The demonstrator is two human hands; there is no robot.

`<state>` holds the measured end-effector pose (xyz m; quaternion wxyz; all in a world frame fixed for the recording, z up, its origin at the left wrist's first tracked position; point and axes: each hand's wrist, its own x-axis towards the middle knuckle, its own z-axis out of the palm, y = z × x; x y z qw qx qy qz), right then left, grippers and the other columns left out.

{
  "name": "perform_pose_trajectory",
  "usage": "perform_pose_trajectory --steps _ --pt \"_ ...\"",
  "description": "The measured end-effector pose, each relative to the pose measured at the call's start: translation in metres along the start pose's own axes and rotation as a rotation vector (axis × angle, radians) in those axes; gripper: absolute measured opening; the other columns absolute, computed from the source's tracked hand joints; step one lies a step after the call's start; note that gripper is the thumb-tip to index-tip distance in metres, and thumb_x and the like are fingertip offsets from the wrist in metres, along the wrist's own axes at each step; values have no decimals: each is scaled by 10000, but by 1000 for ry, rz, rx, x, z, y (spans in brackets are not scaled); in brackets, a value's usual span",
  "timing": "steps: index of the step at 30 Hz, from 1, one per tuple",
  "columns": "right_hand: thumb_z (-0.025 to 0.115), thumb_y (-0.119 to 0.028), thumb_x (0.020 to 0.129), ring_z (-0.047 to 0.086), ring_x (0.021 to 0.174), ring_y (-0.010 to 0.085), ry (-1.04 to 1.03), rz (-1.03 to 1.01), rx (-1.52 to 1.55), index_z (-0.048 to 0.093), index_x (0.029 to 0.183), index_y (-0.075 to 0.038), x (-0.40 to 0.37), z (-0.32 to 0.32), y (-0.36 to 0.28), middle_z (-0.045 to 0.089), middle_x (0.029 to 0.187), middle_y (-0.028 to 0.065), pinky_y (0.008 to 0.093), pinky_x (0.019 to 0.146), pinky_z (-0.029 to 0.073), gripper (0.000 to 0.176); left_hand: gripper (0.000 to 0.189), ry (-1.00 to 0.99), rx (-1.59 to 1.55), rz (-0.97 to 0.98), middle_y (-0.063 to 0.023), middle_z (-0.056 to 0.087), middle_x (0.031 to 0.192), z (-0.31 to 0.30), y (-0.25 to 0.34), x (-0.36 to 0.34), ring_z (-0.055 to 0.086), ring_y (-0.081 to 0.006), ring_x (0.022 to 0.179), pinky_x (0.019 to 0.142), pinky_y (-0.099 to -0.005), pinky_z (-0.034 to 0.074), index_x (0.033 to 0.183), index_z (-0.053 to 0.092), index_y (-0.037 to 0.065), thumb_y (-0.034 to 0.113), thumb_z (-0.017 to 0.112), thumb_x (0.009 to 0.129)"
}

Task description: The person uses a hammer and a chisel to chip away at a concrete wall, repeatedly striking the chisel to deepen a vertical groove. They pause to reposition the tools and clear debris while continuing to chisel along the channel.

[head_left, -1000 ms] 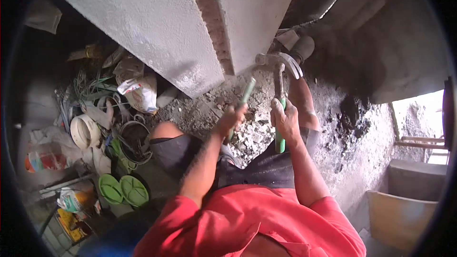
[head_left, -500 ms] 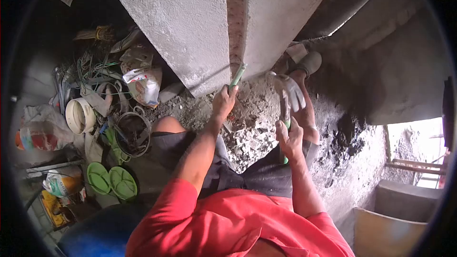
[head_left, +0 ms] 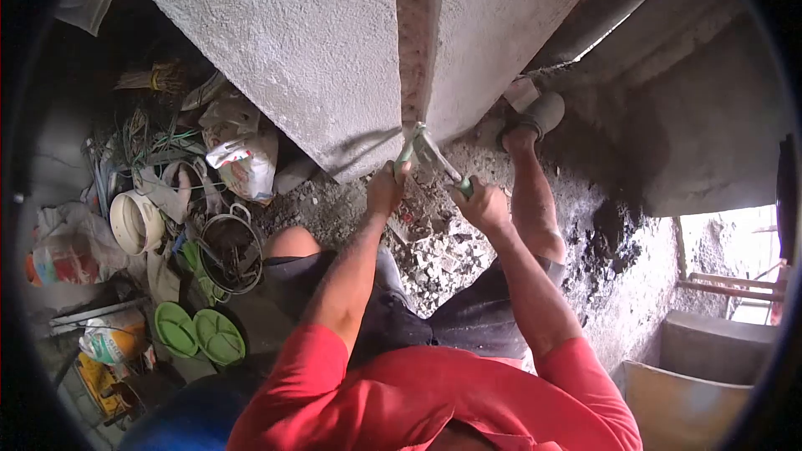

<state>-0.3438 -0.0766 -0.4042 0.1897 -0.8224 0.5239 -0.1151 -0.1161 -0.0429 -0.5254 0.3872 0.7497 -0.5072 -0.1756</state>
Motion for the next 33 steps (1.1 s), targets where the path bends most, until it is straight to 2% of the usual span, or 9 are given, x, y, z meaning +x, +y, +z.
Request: perform_pose_trajectory --steps 6,8,10,14,20,26,31,32,33 --pt "691 -488 863 678 648 373 146 -277 221 619 966 -38 -32 -32 -15 647 700 192 467 565 535 468 369 22 -616 -159 -248 658 743 60 -31 -11 650 -468 719 615 -521 504 933 636 5 364 572 985" --pt "707 -495 845 668 629 356 257 -458 273 623 964 -45 -24 -18 -5 640 707 173 447 571 539 474 392 1 -203 -98 -257 658 748 20 5 -7 652 -468 718 609 -529 505 954 643 -2 378 554 994" --pt "709 -366 852 660 701 454 -10 62 100 630 986 -18 4 3 -1 653 704 233 529 643 531 382 486 4 -113 -75 -268 657 748 1 34 -10 658 -469 737 635 -535 512 929 640 -18 447 519 999" --pt "622 -502 903 687 718 403 -119 162 100 652 1042 -32 5 -11 -6 674 730 213 463 630 555 492 593 -107 51 -246 -257 661 735 31 -26 -27 665 -464 773 690 -512 524 859 633 -8 544 466 996" --pt "697 -466 873 676 636 326 302 -243 289 624 922 7 -40 -26 17 618 660 181 390 592 518 481 498 24 -47 -89 -233 638 691 18 26 -41 639 -450 684 619 -499 510 825 626 -10 455 553 990" --pt "659 -428 919 652 615 207 162 38 559 649 916 0 -60 -52 6 610 655 148 353 591 504 427 438 118 -72 -73 -214 627 675 9 41 -29 643 -420 652 568 -491 499 891 623 34 456 559 989" --pt "680 -381 904 657 600 311 280 -245 331 646 968 -5 -69 -29 19 613 669 147 388 569 510 384 451 72 -121 -59 -225 633 692 13 36 -16 646 -434 668 575 -500 501 914 607 37 477 542 992" --pt "718 -420 855 671 635 347 339 -530 -80 642 944 -10 -69 -26 27 621 682 160 410 581 524 427 461 78 -130 -37 -226 634 700 14 33 -13 642 -443 670 578 -505 500 917 604 36 484 530 995" --pt "733 -421 836 664 630 348 305 -396 92 637 917 -20 -71 -17 29 619 688 155 416 578 522 421 470 81 -139 -19 -228 635 707 14 30 -13 638 -452 673 581 -509 498 920 601 34 490 518 999"
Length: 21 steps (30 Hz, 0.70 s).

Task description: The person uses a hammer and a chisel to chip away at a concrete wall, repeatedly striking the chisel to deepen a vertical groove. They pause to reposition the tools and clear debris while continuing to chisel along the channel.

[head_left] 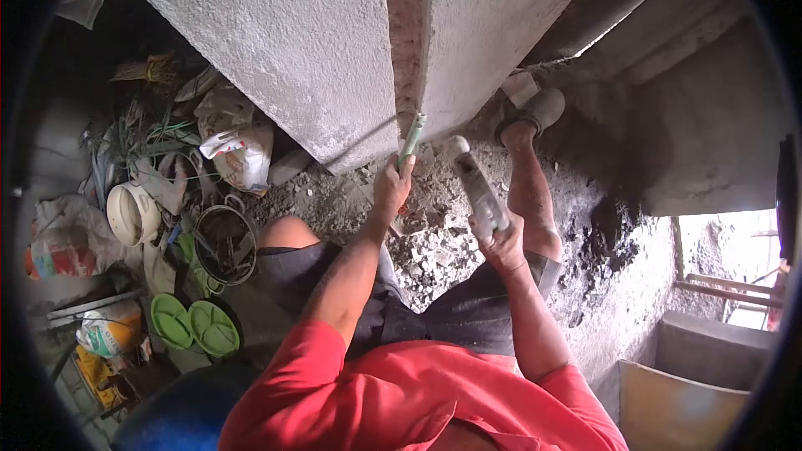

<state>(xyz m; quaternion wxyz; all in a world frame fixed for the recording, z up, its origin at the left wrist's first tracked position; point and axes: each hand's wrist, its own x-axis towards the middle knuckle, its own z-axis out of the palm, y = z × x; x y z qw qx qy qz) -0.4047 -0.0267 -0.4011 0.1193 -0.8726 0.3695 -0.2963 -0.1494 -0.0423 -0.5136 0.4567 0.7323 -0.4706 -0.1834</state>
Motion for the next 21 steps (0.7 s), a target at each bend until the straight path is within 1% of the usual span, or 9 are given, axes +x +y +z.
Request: perform_pose_trajectory --steps 2,7,9,11,13,14,16,19,21 --pt "748 -423 817 657 626 350 -1 164 148 631 890 -30 7 1 -15 617 694 151 421 574 520 416 484 -32 -8 -20 -231 634 715 -2 -7 3 636 -456 681 585 -512 493 922 598 28 496 508 1001" --pt "760 -435 807 665 629 346 -49 -21 74 618 860 -54 41 23 2 640 681 143 453 578 528 409 553 -76 -101 -1 -248 632 738 -13 -18 10 634 -463 712 608 -531 473 914 593 11 545 474 998" --pt "751 -426 816 672 628 353 -276 364 -139 623 886 -47 70 42 4 651 675 163 471 577 530 406 622 -95 -78 -5 -259 626 733 -15 -16 10 628 -469 715 624 -546 460 891 592 -8 592 459 986" --pt "730 -438 840 676 640 376 -150 260 -153 626 927 -24 79 50 12 656 681 199 474 578 529 436 675 -68 -31 0 -253 621 717 -14 -7 30 618 -478 702 627 -548 459 883 595 -24 622 429 984" --pt "737 -438 837 674 684 419 -103 477 184 629 937 0 74 48 6 664 717 229 464 595 531 463 687 -114 -8 -60 -242 624 711 -22 0 23 618 -475 686 623 -545 460 899 603 -43 607 405 1001" --pt "731 -469 855 683 647 357 -21 406 202 631 946 20 74 41 0 658 707 213 428 597 523 507 687 -116 -5 -67 -242 624 711 -29 16 22 618 -475 686 623 -545 460 899 603 -43 607 405 1001" --pt "726 -481 863 660 636 284 -16 404 291 631 954 26 84 12 -16 643 689 189 407 595 515 524 651 -260 -266 -482 -215 647 745 -41 68 24 635 -457 699 638 -527 479 947 612 -41 564 384 1024" --pt "709 -489 895 579 688 112 -25 459 468 634 991 46 97 -28 -39 637 693 111 340 615 500 549 605 -396 -158 -525 -202 661 801 -58 112 -8 655 -397 723 658 -492 505 994 615 -32 522 378 1039" --pt "689 -451 928 478 632 70 29 410 488 625 945 65 103 -42 -54 571 677 -1 277 551 423 520 571 -292 -61 -257 -199 660 835 -33 75 -28 667 -358 769 677 -466 521 1019 614 -24 500 389 1044"
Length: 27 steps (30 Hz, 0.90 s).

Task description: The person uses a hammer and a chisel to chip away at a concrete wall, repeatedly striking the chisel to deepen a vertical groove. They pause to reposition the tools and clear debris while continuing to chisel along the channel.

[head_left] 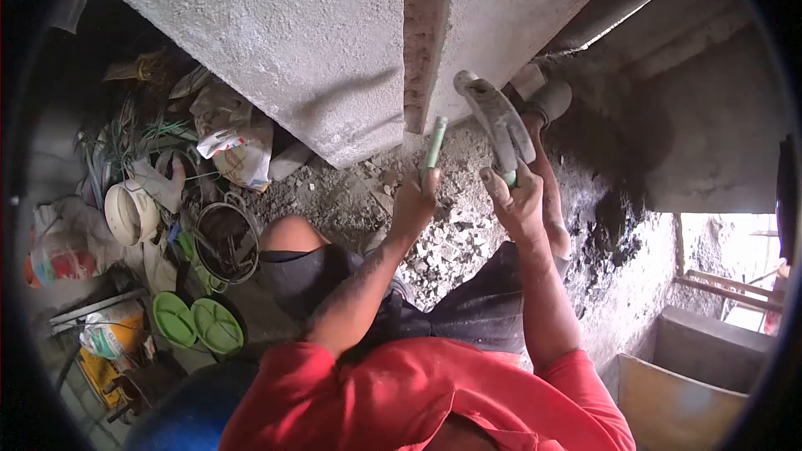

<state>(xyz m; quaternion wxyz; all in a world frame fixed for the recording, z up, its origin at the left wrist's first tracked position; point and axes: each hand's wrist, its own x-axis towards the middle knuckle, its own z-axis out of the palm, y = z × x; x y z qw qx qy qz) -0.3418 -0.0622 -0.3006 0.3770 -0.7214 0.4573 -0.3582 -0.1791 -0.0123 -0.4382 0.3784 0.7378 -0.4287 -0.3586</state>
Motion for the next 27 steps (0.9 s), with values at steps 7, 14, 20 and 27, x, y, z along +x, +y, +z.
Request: perform_pose_trajectory --steps 7,14,20,27 --pt "689 -483 918 426 648 72 12 171 1 584 847 38 -43 1 35 508 645 -16 283 557 395 536 543 274 -29 188 -232 630 695 11 -31 31 655 -408 672 595 -498 492 922 616 1 522 491 1004" --pt "743 -362 898 474 629 84 -55 135 -99 596 862 34 -56 5 39 548 643 32 312 538 427 424 556 118 -168 -5 -202 644 697 18 -61 49 646 -355 649 591 -455 484 969 660 -8 524 503 1001" --pt "721 -447 835 664 618 381 -160 -90 -590 627 957 -68 -9 42 93 656 679 183 474 579 533 409 566 271 -262 447 -238 679 805 11 -77 56 677 -356 714 641 -436 496 1005 657 -31 511 495 1002" --pt "677 -399 906 682 648 281 -145 171 -269 643 914 20 -14 36 67 659 690 174 402 603 527 421 551 195 156 146 -223 666 729 23 -90 59 655 -428 675 618 -491 514 889 650 -19 507 517 985"
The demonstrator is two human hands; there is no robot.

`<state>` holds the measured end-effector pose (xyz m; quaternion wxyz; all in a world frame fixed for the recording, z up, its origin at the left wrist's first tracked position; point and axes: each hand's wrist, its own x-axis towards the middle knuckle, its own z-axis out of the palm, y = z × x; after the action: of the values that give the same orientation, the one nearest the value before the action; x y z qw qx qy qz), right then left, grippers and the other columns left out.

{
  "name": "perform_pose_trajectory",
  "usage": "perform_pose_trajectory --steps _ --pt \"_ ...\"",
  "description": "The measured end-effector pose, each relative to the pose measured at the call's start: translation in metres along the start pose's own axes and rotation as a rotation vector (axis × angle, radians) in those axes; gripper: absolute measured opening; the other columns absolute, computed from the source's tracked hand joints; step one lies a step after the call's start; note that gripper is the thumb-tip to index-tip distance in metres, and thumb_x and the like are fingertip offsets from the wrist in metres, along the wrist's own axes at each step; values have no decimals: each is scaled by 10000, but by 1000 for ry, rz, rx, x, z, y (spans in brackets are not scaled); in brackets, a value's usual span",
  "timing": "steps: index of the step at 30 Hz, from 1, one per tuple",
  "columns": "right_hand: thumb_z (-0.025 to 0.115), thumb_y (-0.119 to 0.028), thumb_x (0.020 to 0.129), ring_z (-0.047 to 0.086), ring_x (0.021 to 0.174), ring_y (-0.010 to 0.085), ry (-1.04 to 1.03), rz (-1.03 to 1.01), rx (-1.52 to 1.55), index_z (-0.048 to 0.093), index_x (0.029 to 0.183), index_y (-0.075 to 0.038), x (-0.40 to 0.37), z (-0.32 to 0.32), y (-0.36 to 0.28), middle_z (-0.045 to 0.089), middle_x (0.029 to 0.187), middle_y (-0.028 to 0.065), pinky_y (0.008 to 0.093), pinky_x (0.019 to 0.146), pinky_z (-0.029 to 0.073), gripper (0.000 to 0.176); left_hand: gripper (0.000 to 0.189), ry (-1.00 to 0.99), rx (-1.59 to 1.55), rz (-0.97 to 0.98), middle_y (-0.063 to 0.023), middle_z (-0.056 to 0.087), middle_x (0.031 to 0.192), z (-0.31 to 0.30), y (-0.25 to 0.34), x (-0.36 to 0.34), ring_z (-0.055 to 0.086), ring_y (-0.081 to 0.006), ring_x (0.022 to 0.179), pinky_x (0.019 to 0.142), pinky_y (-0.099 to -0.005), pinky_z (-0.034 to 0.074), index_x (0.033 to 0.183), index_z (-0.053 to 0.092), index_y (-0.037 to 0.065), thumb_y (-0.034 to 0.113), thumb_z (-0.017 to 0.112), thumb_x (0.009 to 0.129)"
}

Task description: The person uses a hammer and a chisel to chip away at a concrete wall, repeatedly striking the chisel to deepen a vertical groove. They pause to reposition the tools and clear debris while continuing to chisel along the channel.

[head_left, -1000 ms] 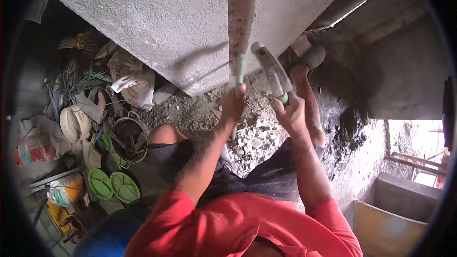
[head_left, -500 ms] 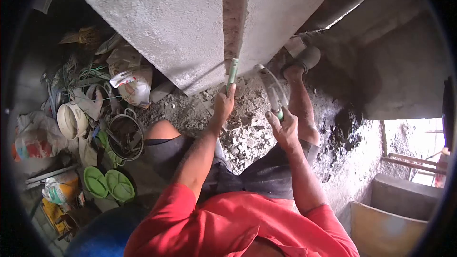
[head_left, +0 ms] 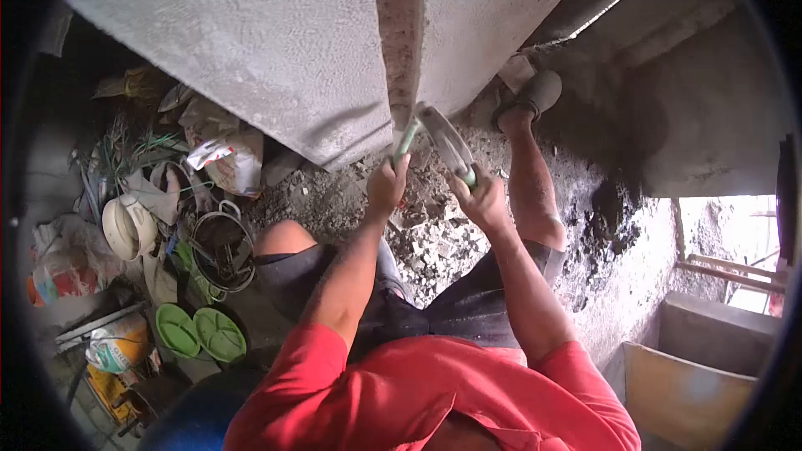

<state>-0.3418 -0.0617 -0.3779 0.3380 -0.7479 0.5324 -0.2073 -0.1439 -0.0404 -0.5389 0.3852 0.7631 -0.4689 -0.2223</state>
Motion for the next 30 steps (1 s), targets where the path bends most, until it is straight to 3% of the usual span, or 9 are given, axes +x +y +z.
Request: perform_pose_trajectory --steps 2,4,6,16,18,23,26,29,30 --pt "714 -359 897 630 626 158 53 -89 75 627 879 43 -12 -10 6 624 645 138 347 574 485 412 521 98 20 73 -220 661 717 4 11 -17 653 -424 660 602 -485 513 877 652 -11 484 530 986" --pt "716 -370 894 606 623 146 58 -63 98 633 892 41 -16 -14 10 617 645 132 349 573 480 420 458 262 65 157 -219 655 703 7 27 -24 647 -422 634 575 -489 509 872 647 8 434 534 994" --pt "708 -402 896 546 621 131 7 40 112 643 917 30 -22 -21 4 601 649 113 357 583 473 437 451 193 -1 57 -220 654 707 3 35 -25 647 -423 639 578 -493 507 880 637 8 429 527 998" --pt "698 -465 905 539 598 132 -23 -33 149 650 1012 37 -30 -21 0 589 631 82 345 582 468 516 413 160 -31 16 -237 642 713 -23 60 -7 640 -440 658 581 -503 495 886 603 6 392 522 1009" --pt "716 -444 880 675 648 300 -26 41 310 629 980 33 -30 -28 -20 631 689 204 402 611 507 495 411 154 -7 23 -239 642 717 -24 58 -7 637 -446 660 583 -505 494 885 603 5 389 524 1008" --pt "708 -380 886 695 680 327 8 -124 64 627 1020 33 -5 -3 -5 660 724 210 390 622 537 442 464 132 -153 -55 -241 648 725 -25 63 -2 643 -446 662 580 -508 494 897 602 -12 418 482 1023" --pt "658 -394 903 706 740 371 -51 116 -108 632 1073 25 32 26 -3 662 786 265 482 670 551 453 531 50 -99 -164 -266 654 765 -37 71 -2 656 -454 727 643 -531 492 951 604 -32 461 427 1034" --pt "652 -330 933 688 674 315 108 -139 -114 628 948 44 37 22 -20 652 737 246 409 592 519 374 554 -14 -195 -207 -281 652 795 -46 79 11 658 -454 771 683 -535 476 975 601 -41 482 428 1033" --pt "664 -319 939 664 658 269 1 -57 -37 625 985 52 30 11 -29 663 752 214 384 613 519 376 564 -1 -171 -174 -263 647 760 -42 70 10 650 -444 725 655 -523 473 975 603 -44 491 434 1030"
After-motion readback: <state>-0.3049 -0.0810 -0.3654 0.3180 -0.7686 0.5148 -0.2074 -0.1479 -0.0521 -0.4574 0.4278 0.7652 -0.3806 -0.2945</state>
